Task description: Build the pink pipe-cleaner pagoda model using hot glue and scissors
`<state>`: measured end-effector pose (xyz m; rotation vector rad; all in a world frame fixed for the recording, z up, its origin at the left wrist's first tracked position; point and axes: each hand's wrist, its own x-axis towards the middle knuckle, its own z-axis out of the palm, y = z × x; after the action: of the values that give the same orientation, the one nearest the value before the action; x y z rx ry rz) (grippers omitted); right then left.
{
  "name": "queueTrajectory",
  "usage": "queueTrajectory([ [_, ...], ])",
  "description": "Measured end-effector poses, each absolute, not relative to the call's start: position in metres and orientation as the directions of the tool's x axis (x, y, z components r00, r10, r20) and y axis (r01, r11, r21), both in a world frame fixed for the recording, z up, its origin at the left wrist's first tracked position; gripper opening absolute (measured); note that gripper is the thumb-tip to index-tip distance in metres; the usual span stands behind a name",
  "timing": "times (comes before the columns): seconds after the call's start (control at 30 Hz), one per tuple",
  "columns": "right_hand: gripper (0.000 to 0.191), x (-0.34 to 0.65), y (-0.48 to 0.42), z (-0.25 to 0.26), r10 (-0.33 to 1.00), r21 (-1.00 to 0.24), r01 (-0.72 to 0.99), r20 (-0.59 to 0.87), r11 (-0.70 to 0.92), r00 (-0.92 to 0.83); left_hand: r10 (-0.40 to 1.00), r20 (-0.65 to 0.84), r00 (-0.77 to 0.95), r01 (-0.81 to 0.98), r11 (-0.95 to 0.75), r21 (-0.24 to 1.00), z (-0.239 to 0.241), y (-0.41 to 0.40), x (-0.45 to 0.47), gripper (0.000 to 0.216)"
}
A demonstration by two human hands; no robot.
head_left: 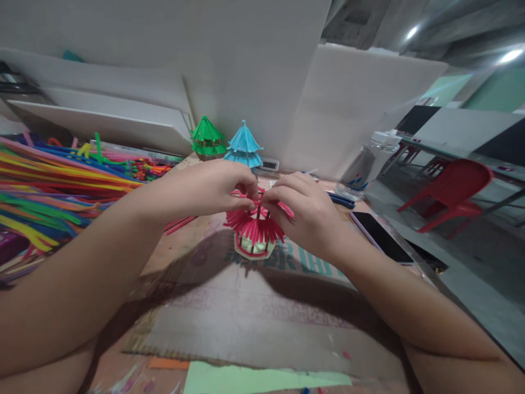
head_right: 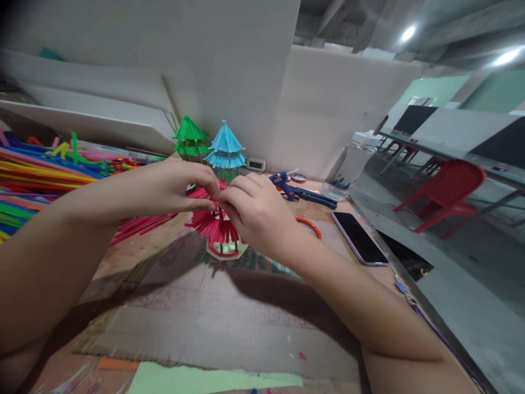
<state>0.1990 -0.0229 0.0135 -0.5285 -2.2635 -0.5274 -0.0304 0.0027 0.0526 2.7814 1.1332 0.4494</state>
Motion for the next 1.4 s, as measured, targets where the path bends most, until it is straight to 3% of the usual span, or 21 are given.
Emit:
queueTrajectory([
  [0.47, 0.017, 0.2015, -0.0211, 0.0151, 0.287, 0.146, 0.517, 0.691, 0.844, -0.663, 0.711, 0.215, 0.669, 0.681, -0.703, 0.207, 0.0525, 0.0029, -0.0299, 0.012],
  [0.7, 0.015, 0.2020, -0.0224, 0.0153, 0.359, 0.047, 0.528, 0.683, 0.848, -0.636, 0.666, 0.276, 0.693, 0.637, -0.745, 0.199, 0.0491, 0.0062, -0.0349, 0.015],
  [1.03, 0.012, 0.1984, -0.0301, 0.0178, 0.506, -0.069, 0.618, 0.648, 0.783, -0.569, 0.704, 0.223, 0.674, 0.679, -0.710, 0.188, 0.0529, 0.0010, -0.0305, 0.014],
  [1.4, 0.014, 0.2031, -0.0302, 0.0229, 0.483, -0.068, 0.590, 0.653, 0.805, -0.584, 0.680, 0.251, 0.689, 0.651, -0.733, 0.197, 0.0501, 0.0037, -0.0348, 0.016],
])
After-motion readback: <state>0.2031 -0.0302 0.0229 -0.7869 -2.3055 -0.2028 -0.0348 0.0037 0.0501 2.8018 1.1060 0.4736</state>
